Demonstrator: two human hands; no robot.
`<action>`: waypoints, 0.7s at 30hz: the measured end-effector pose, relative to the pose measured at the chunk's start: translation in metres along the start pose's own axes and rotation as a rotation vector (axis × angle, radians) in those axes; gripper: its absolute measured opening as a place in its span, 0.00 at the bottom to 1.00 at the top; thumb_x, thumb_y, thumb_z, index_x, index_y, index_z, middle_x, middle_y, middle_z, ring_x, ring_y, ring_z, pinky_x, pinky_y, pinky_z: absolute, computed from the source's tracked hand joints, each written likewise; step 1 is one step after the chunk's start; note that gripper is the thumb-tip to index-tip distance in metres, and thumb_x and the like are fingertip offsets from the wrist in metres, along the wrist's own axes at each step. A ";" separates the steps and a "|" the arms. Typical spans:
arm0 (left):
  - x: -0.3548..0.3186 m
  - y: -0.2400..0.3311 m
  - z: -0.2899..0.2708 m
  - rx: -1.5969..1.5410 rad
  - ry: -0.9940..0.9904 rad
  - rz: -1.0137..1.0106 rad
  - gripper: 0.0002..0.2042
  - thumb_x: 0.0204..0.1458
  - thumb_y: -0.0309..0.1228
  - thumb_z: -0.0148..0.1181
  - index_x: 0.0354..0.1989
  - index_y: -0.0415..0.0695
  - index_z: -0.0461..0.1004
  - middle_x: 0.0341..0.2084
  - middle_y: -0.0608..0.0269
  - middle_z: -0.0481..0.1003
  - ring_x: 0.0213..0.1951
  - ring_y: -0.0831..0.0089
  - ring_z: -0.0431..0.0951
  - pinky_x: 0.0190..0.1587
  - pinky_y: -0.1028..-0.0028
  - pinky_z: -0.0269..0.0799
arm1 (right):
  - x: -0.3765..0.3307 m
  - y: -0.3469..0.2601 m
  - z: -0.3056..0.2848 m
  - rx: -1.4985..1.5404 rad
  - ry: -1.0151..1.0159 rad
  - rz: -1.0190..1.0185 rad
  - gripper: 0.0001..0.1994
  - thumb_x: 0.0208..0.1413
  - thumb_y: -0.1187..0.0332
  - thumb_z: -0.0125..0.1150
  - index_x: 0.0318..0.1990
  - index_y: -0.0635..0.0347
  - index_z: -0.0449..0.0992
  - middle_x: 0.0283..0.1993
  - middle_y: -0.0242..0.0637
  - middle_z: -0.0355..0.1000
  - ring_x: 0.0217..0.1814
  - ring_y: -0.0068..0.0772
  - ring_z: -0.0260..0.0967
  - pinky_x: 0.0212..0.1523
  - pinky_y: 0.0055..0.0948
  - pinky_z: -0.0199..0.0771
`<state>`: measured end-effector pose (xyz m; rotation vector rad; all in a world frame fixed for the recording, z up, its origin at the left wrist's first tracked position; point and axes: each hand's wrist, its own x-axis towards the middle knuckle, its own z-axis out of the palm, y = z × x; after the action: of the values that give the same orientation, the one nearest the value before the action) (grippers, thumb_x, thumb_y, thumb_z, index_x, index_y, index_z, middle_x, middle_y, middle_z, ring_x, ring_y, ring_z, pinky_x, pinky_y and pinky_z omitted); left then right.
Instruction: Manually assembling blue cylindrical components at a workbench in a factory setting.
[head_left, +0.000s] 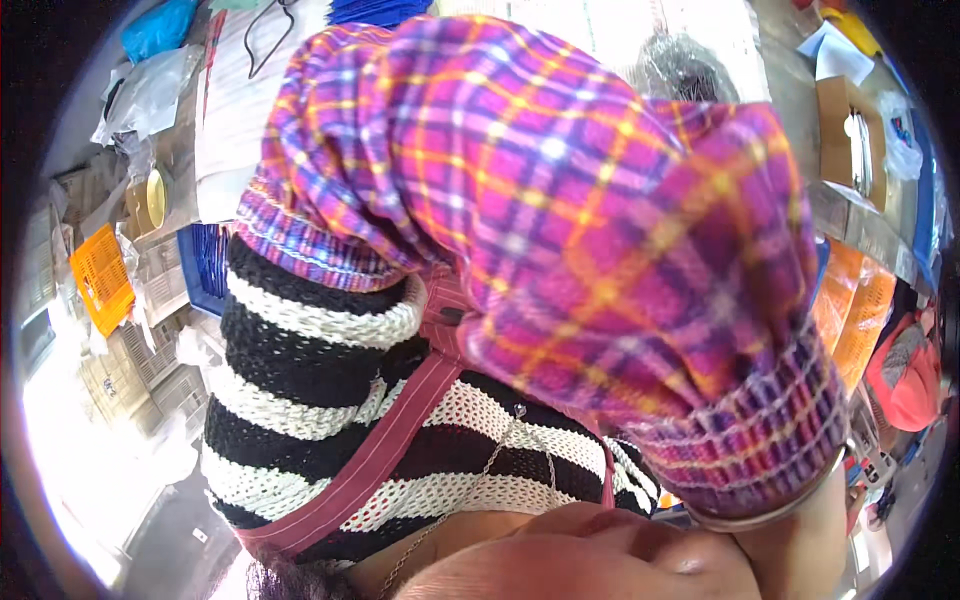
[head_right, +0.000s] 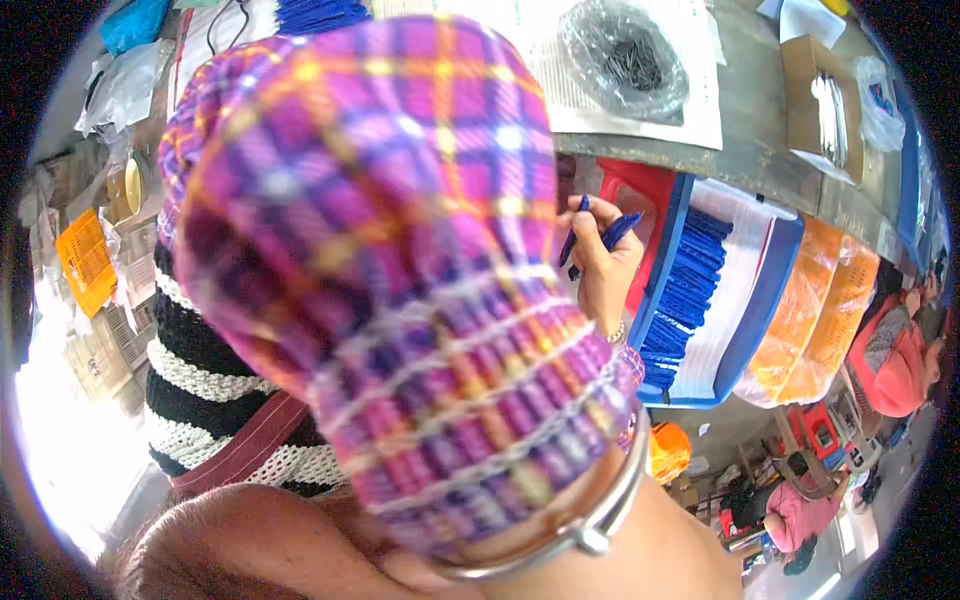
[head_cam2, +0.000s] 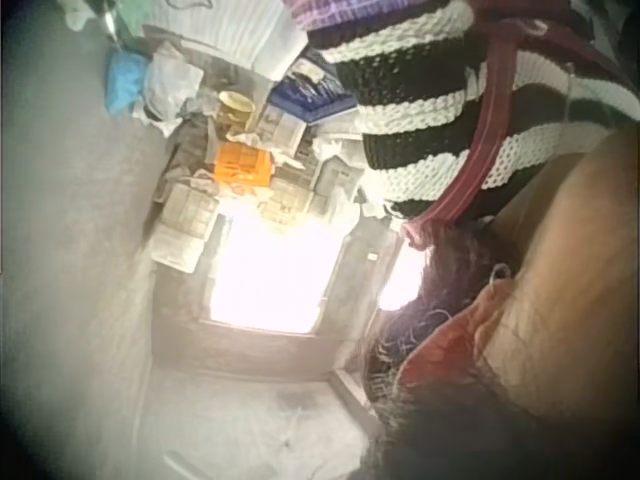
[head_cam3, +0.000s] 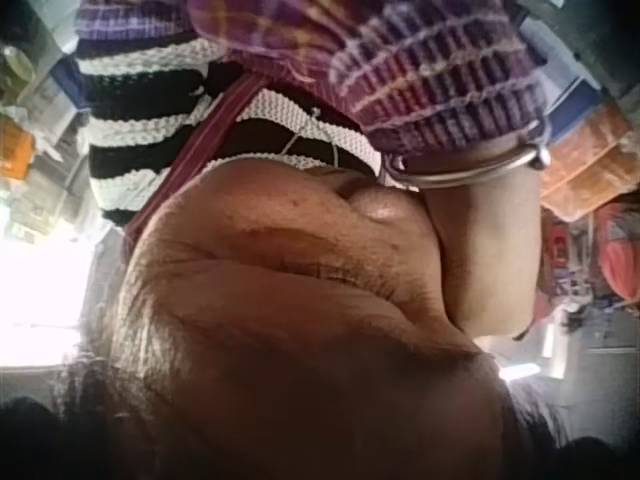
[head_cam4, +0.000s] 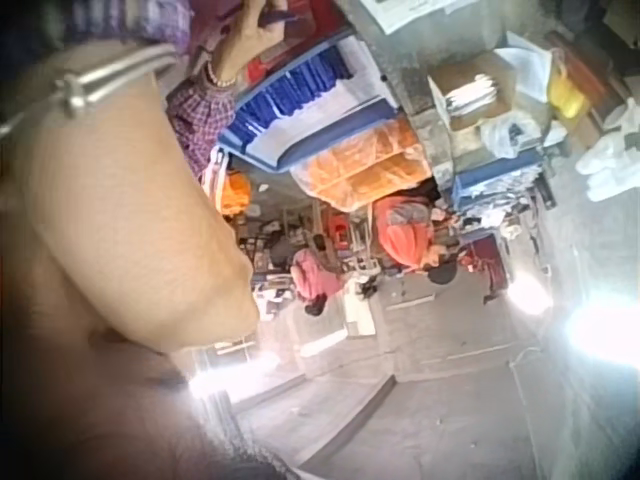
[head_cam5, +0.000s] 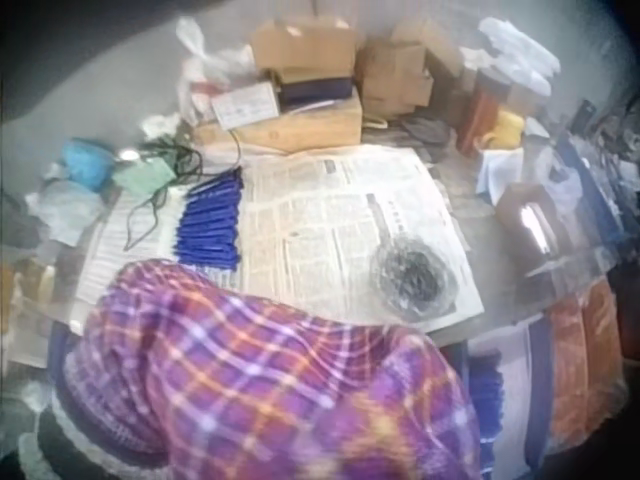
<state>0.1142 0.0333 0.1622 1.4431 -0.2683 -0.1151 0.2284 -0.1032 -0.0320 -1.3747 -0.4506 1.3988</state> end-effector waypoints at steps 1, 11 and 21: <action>0.001 0.001 -0.001 0.019 -0.015 0.004 0.09 0.52 0.31 0.55 0.32 0.38 0.76 0.19 0.56 0.74 0.21 0.64 0.72 0.26 0.71 0.67 | 0.001 0.008 -0.006 -0.001 0.012 -0.015 0.10 0.57 0.70 0.59 0.44 0.64 0.76 0.30 0.29 0.76 0.17 0.08 0.51 0.17 0.13 0.46; 0.033 0.022 -0.019 0.111 -0.260 0.064 0.07 0.52 0.29 0.55 0.32 0.38 0.75 0.18 0.55 0.73 0.20 0.61 0.72 0.25 0.70 0.67 | 0.009 -0.004 0.007 0.005 -0.006 0.010 0.11 0.58 0.67 0.58 0.44 0.63 0.76 0.29 0.29 0.76 0.16 0.07 0.50 0.16 0.12 0.44; 0.052 -0.011 -0.032 0.250 -0.014 0.341 0.08 0.45 0.29 0.57 0.32 0.39 0.77 0.21 0.54 0.76 0.23 0.61 0.77 0.28 0.69 0.71 | 0.036 -0.027 -0.003 0.190 0.360 0.021 0.09 0.57 0.65 0.60 0.38 0.63 0.76 0.29 0.30 0.74 0.30 0.20 0.70 0.32 0.23 0.70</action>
<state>0.1733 0.0506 0.1536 1.6225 -0.5510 0.1921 0.2508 -0.0638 -0.0269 -1.4371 -0.0654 1.1455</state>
